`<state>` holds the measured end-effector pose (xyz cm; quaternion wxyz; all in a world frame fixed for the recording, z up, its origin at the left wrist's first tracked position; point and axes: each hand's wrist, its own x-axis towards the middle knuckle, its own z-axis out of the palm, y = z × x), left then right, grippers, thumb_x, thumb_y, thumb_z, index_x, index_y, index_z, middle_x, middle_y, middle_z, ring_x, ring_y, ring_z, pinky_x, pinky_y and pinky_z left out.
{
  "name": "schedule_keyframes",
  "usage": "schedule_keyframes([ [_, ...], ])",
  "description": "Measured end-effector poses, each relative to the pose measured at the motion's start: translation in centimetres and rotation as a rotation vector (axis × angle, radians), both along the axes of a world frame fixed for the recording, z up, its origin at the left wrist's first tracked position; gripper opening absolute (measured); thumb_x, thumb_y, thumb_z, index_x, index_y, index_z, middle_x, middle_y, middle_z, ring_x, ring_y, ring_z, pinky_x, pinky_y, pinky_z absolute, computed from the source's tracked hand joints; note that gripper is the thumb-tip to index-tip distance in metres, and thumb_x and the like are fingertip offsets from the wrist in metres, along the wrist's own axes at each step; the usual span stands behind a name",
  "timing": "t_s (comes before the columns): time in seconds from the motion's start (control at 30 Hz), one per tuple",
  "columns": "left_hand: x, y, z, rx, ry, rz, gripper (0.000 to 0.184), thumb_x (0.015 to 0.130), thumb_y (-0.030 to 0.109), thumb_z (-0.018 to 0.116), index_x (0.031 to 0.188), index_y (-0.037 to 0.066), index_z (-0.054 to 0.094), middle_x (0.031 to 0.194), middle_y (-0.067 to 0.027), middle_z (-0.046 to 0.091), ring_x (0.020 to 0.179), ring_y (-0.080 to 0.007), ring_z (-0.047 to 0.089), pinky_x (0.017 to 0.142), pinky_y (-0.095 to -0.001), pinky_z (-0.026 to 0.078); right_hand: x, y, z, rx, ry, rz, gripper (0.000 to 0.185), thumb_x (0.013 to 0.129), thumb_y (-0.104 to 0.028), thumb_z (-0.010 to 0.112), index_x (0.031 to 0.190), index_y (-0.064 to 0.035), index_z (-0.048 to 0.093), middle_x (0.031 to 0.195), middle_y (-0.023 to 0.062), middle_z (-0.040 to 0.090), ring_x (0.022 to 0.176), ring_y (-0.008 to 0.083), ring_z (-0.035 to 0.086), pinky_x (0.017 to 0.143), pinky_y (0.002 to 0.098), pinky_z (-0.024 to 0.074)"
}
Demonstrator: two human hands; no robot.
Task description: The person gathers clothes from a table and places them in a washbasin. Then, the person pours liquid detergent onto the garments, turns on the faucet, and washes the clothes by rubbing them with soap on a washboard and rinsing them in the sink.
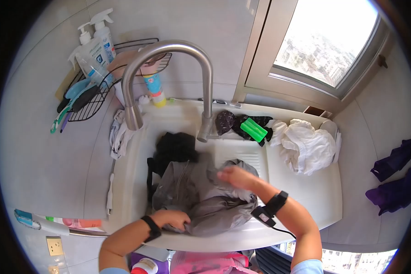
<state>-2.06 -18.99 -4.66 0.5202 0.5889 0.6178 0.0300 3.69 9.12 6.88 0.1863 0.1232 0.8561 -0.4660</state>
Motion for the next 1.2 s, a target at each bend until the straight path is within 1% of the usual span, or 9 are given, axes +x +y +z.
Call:
schedule_keyframes([
  [0.17, -7.4, -5.9, 11.9, 0.047, -0.019, 0.497, 0.029, 0.077, 0.021, 0.062, 0.095, -0.001, 0.056, 0.083, -0.0110, 0.057, 0.077, -0.0181, 0.053, 0.070, -0.0279, 0.043, 0.6, 2.9, 10.6, -0.960, 0.256, -0.556, 0.018, 0.088, -0.021, 0.048, 0.086, -0.0047, 0.055, 0.072, 0.0030, 0.056, 0.058, 0.0134, 0.055, 0.053, 0.0254, 0.0468],
  [0.3, -9.0, -10.3, 15.7, 0.405, -0.308, 1.068, 0.018, 0.076, 0.010, 0.061, 0.090, 0.000, 0.056, 0.085, -0.0026, 0.054, 0.080, -0.0120, 0.049, 0.066, -0.0268, 0.041, 5.2, 7.1, 18.9, -1.134, 0.556, -0.420, 0.024, 0.090, -0.020, 0.041, 0.093, -0.0004, 0.055, 0.083, 0.0094, 0.062, 0.075, 0.0159, 0.060, 0.072, 0.0299, 0.0479],
  [0.5, -9.1, -10.2, 15.0, 0.525, -0.179, 1.191, 0.015, 0.070, 0.000, 0.061, 0.075, 0.005, 0.047, 0.073, 0.0024, 0.047, 0.068, -0.0061, 0.041, 0.060, -0.0214, 0.036, 13.5, 10.8, 17.1, -0.924, 0.773, -0.623, 0.029, 0.087, -0.022, 0.040, 0.099, 0.0004, 0.055, 0.098, 0.0102, 0.061, 0.091, 0.0173, 0.059, 0.078, 0.0316, 0.0485],
  [0.57, -7.6, -8.4, 14.4, 0.385, -0.142, 1.105, 0.019, 0.068, -0.002, 0.061, 0.071, 0.006, 0.044, 0.070, 0.0034, 0.045, 0.064, -0.0052, 0.038, 0.058, -0.0207, 0.035, 16.4, 10.8, 12.9, -0.729, 0.746, -0.734, 0.011, 0.082, -0.013, 0.053, 0.084, -0.0043, 0.060, 0.083, 0.0035, 0.060, 0.079, 0.0117, 0.057, 0.073, 0.0288, 0.0481],
  [0.67, -6.4, -8.4, 11.5, 0.182, -0.258, 1.016, 0.019, 0.066, -0.001, 0.064, 0.076, 0.007, 0.049, 0.070, 0.0046, 0.044, 0.063, -0.0052, 0.038, 0.056, -0.0199, 0.033, 20.7, 10.8, 3.5, -0.301, 0.504, -0.658, 0.020, 0.079, -0.012, 0.061, 0.062, -0.0015, 0.060, 0.073, 0.0028, 0.056, 0.067, 0.0102, 0.049, 0.063, 0.0246, 0.0391],
  [0.8, -5.2, -8.9, 8.3, 0.099, -0.285, 0.743, 0.020, 0.071, 0.011, 0.067, 0.088, 0.007, 0.057, 0.070, 0.0055, 0.046, 0.061, -0.0057, 0.039, 0.053, -0.0194, 0.033, 23.3, 9.0, -2.6, 0.149, -0.138, -0.212, 0.022, 0.078, -0.025, 0.062, 0.085, -0.0041, 0.066, 0.086, 0.0123, 0.064, 0.079, 0.0211, 0.060, 0.073, 0.0306, 0.0463],
  [0.9, -3.4, -7.1, 10.3, -0.243, -0.334, 0.978, 0.029, 0.075, 0.024, 0.067, 0.097, 0.007, 0.060, 0.069, 0.0057, 0.049, 0.058, -0.0056, 0.040, 0.051, -0.0203, 0.033, 21.0, 12.3, -5.0, 0.232, 0.144, -0.552, 0.022, 0.079, -0.024, 0.058, 0.089, -0.0052, 0.065, 0.078, 0.0128, 0.064, 0.071, 0.0255, 0.062, 0.065, 0.0347, 0.0484],
  [1.07, -2.4, -7.4, 8.4, -0.373, -0.141, 0.648, 0.031, 0.075, 0.030, 0.067, 0.087, 0.002, 0.059, 0.063, 0.0039, 0.050, 0.058, -0.0051, 0.044, 0.051, -0.0225, 0.037, 12.3, 19.0, -6.0, 0.520, 0.683, -0.500, 0.026, 0.074, -0.004, 0.049, 0.098, -0.0052, 0.059, 0.099, 0.0136, 0.059, 0.094, 0.0303, 0.055, 0.081, 0.0324, 0.0441],
  [1.2, -2.3, -8.0, 11.0, -0.150, -0.154, 0.797, 0.025, 0.074, 0.025, 0.068, 0.079, 0.003, 0.057, 0.063, 0.0034, 0.050, 0.060, -0.0062, 0.046, 0.053, -0.0229, 0.037, 9.7, 20.7, -7.2, 0.561, 0.117, -0.318, 0.023, 0.072, -0.011, 0.056, 0.094, -0.0062, 0.060, 0.087, 0.0144, 0.062, 0.081, 0.0322, 0.058, 0.072, 0.0362, 0.0459],
])
